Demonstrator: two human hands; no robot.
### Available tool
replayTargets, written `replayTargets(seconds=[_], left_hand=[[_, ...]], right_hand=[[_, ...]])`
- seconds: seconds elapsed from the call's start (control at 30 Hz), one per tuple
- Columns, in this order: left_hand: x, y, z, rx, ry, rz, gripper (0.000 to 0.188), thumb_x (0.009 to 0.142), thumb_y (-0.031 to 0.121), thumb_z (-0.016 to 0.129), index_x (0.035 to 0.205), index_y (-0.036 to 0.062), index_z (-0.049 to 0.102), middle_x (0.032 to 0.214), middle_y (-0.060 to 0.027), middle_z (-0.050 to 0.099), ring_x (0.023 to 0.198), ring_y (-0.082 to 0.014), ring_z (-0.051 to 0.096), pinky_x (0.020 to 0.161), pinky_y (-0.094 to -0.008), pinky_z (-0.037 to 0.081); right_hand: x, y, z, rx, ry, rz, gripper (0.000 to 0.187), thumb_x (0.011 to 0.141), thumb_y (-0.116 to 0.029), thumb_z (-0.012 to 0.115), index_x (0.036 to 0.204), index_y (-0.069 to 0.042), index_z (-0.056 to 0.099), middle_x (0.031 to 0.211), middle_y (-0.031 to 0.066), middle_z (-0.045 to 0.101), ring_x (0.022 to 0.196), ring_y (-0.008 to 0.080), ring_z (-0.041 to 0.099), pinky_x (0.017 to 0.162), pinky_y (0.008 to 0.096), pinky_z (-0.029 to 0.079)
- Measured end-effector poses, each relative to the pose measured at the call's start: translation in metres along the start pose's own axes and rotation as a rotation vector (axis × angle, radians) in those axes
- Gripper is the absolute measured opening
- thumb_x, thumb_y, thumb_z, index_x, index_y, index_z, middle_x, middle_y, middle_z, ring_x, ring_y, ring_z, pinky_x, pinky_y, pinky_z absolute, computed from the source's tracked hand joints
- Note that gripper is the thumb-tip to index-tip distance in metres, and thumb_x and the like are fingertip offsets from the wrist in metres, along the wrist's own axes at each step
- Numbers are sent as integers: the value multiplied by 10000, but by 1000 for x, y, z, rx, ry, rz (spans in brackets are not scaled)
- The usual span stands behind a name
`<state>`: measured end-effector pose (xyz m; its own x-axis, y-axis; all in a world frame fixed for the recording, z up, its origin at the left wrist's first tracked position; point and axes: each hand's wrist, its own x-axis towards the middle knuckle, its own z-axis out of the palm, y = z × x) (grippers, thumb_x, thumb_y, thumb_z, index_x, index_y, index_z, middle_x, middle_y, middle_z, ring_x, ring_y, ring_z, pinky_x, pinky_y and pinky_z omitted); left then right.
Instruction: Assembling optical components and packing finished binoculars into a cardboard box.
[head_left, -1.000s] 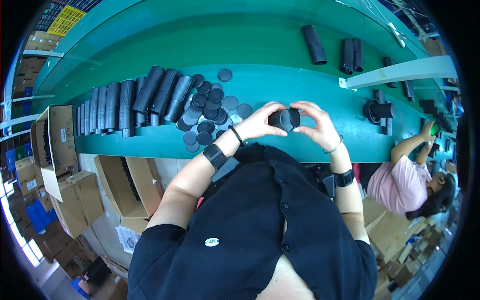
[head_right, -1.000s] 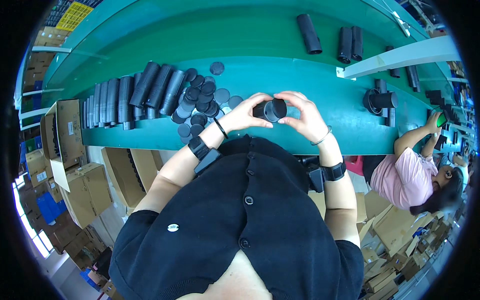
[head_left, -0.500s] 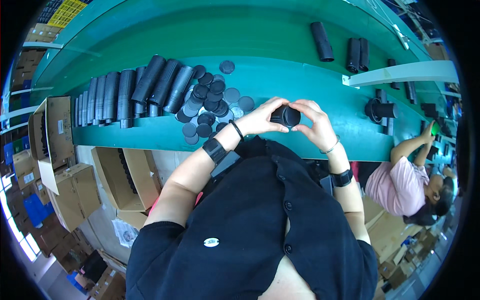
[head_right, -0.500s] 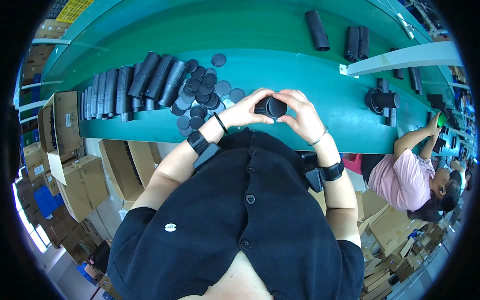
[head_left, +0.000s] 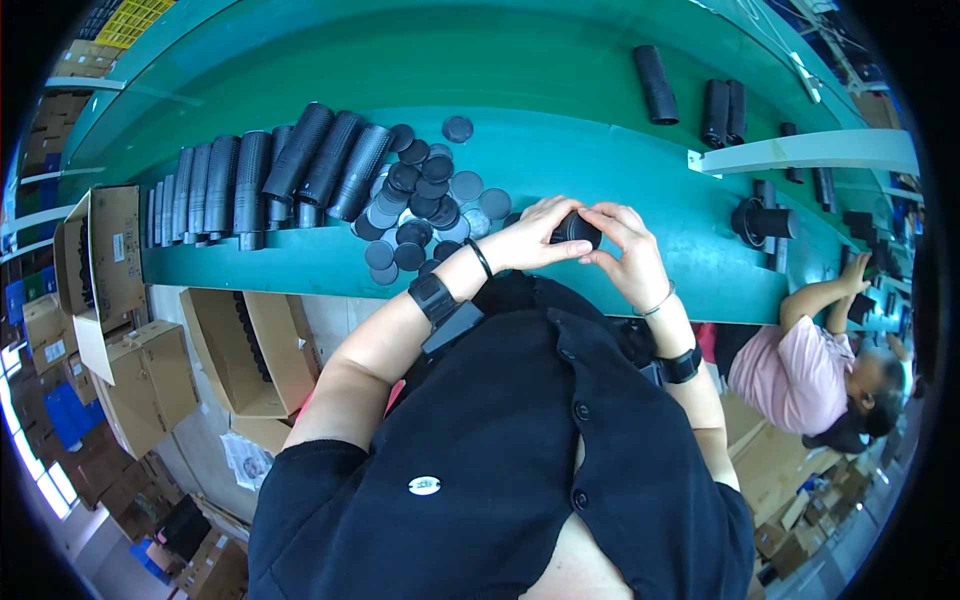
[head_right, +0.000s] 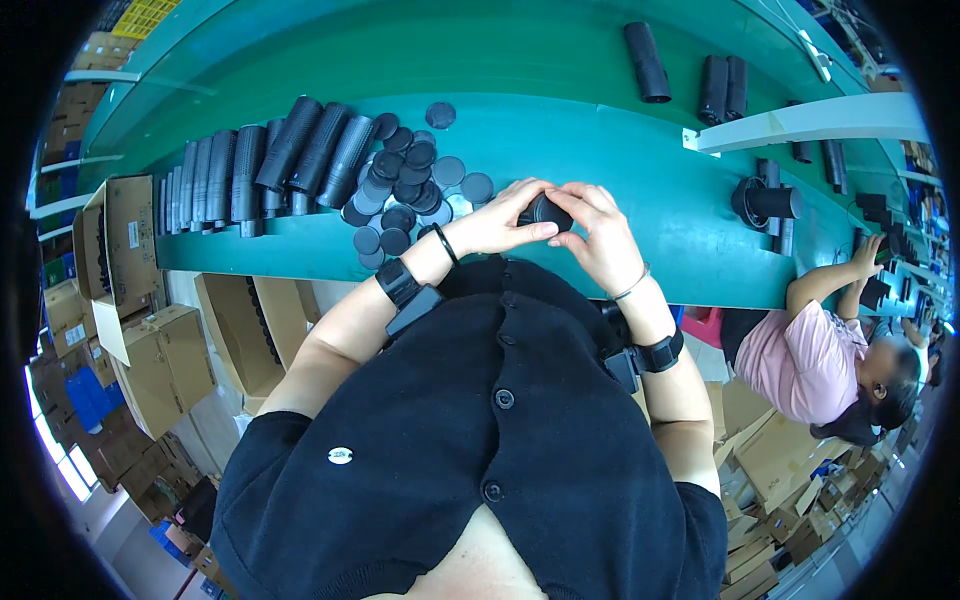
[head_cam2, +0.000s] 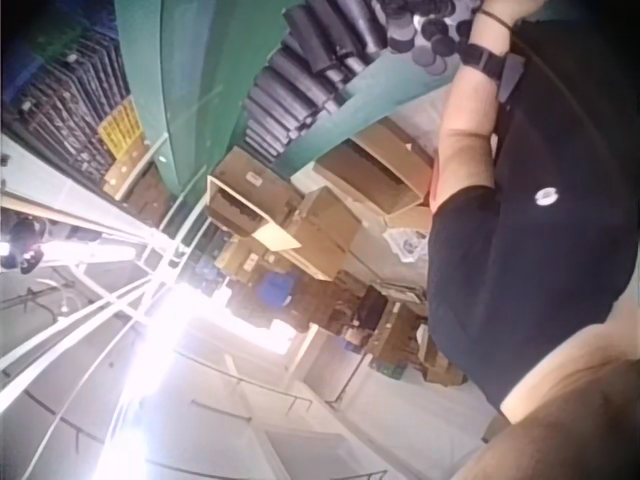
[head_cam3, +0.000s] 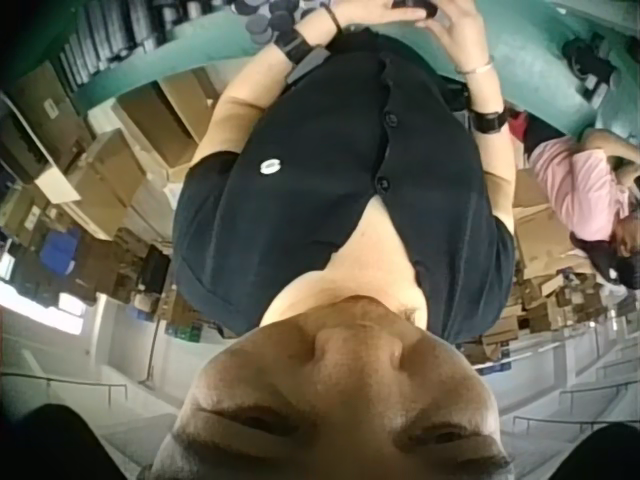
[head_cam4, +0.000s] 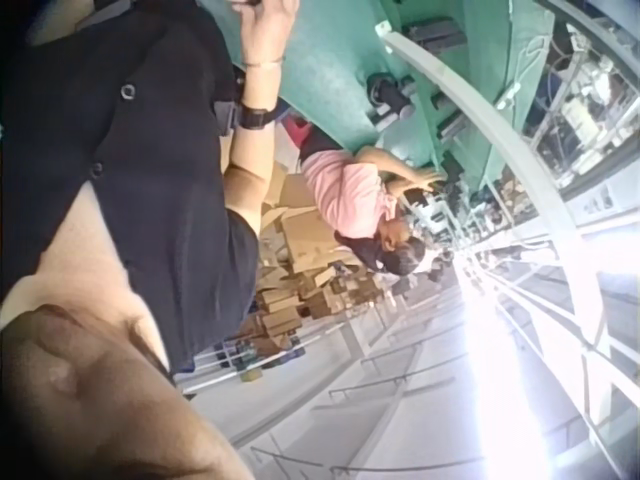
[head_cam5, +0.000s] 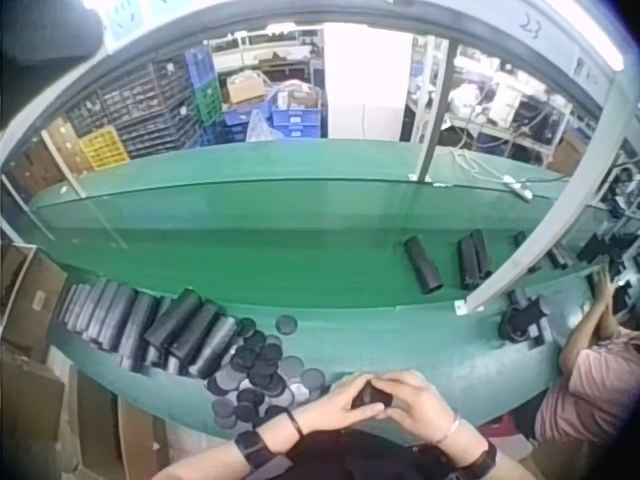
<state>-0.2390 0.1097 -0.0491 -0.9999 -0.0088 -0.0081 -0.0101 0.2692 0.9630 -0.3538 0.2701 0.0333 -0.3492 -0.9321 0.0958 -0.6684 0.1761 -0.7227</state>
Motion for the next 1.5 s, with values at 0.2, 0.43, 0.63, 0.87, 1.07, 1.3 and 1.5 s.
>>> replayTargets(seconds=[0.2,0.43,0.63,0.87,1.07,1.3,1.5], left_hand=[[-2,3,0,4,-5,2,578,908,419,615,1306,35,446,1269,-169,485,1197,-329,455,1022,-421,356],[-5,1,3,-8,92,45,599,871,504,626,1249,62,483,1185,-161,521,1115,-330,495,969,-448,368],[-7,8,1,-20,95,-15,546,856,459,654,1199,58,516,1132,-150,555,1088,-337,517,965,-448,377],[-6,-8,9,-269,121,41,664,808,228,731,1331,35,371,1212,-196,556,1138,-322,551,946,-408,452],[-11,13,2,-132,74,-75,784,811,158,747,1437,77,281,1259,-126,547,1194,-231,514,1024,-350,390],[-6,18,1,-398,26,-129,776,773,59,733,1408,77,287,1143,-90,565,1076,-182,558,891,-304,479],[3,21,2,-275,36,-134,715,774,101,722,1368,67,326,1156,-92,545,1068,-185,552,904,-314,462]], right_hand=[[1,-10,0,-69,-5,25,566,617,-54,802,1159,-32,639,1122,128,599,1016,316,574,877,380,488],[4,-14,4,-96,-4,32,568,592,-47,809,1135,-14,648,1108,128,593,1007,313,574,859,372,495],[10,-15,4,-128,-37,46,535,593,-45,823,1101,-4,663,1077,123,598,954,293,592,823,361,510],[-1,32,19,703,-120,432,345,880,-153,672,1220,-98,657,964,41,595,799,116,596,655,258,510],[-3,39,33,931,-167,422,313,923,-184,635,1232,-134,649,932,64,527,635,113,591,567,231,520],[-4,37,39,909,-131,443,309,895,-116,647,1201,-154,672,947,72,562,586,119,619,502,240,541],[-6,40,39,936,-80,533,312,895,-135,642,1205,-165,673,921,61,623,598,109,616,500,227,518]])
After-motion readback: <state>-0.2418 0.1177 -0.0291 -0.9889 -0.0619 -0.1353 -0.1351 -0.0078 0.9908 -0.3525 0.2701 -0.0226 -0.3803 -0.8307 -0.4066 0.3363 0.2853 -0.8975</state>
